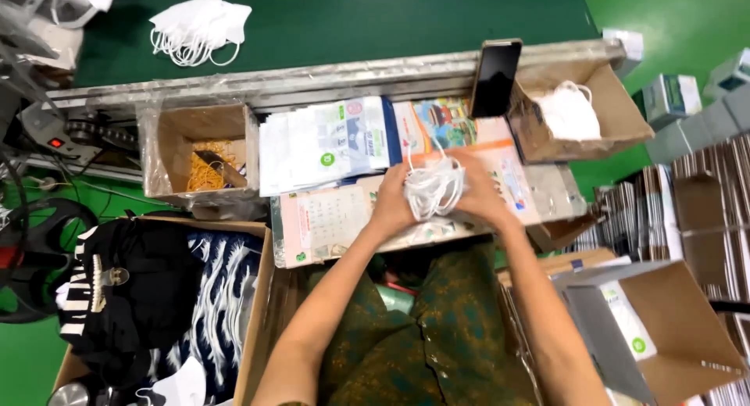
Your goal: Sorting face masks into plastic bags and sealing cardboard boxes with industrial tape on an assembly line.
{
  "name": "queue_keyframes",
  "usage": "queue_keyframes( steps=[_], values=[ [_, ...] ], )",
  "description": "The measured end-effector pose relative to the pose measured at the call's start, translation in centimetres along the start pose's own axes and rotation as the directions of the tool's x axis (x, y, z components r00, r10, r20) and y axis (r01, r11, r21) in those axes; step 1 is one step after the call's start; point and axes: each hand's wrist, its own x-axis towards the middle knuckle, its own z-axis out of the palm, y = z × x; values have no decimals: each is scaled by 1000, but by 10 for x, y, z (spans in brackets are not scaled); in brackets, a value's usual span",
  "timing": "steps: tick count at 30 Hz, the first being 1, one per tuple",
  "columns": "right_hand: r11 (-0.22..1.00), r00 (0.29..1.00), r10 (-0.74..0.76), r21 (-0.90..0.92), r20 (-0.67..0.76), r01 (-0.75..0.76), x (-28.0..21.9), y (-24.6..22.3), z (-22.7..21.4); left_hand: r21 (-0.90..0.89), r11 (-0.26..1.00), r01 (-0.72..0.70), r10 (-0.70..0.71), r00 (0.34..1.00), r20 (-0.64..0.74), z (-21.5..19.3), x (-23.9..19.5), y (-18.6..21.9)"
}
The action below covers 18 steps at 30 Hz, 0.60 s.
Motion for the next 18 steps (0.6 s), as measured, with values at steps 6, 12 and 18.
queue_keyframes(
  steps=[6,12,18],
  values=[
    [989,970,122,56,209,-136,10,26,12,180,962,208,-213,977,13,11,15,5],
    [999,981,-37,24,188,33,18,29,16,238,953,187,-217,971,105,16,14,-26],
    [977,986,99,177,132,-122,8,16,21,220,965,141,-191,955,227,9,22,-25]
  ],
)
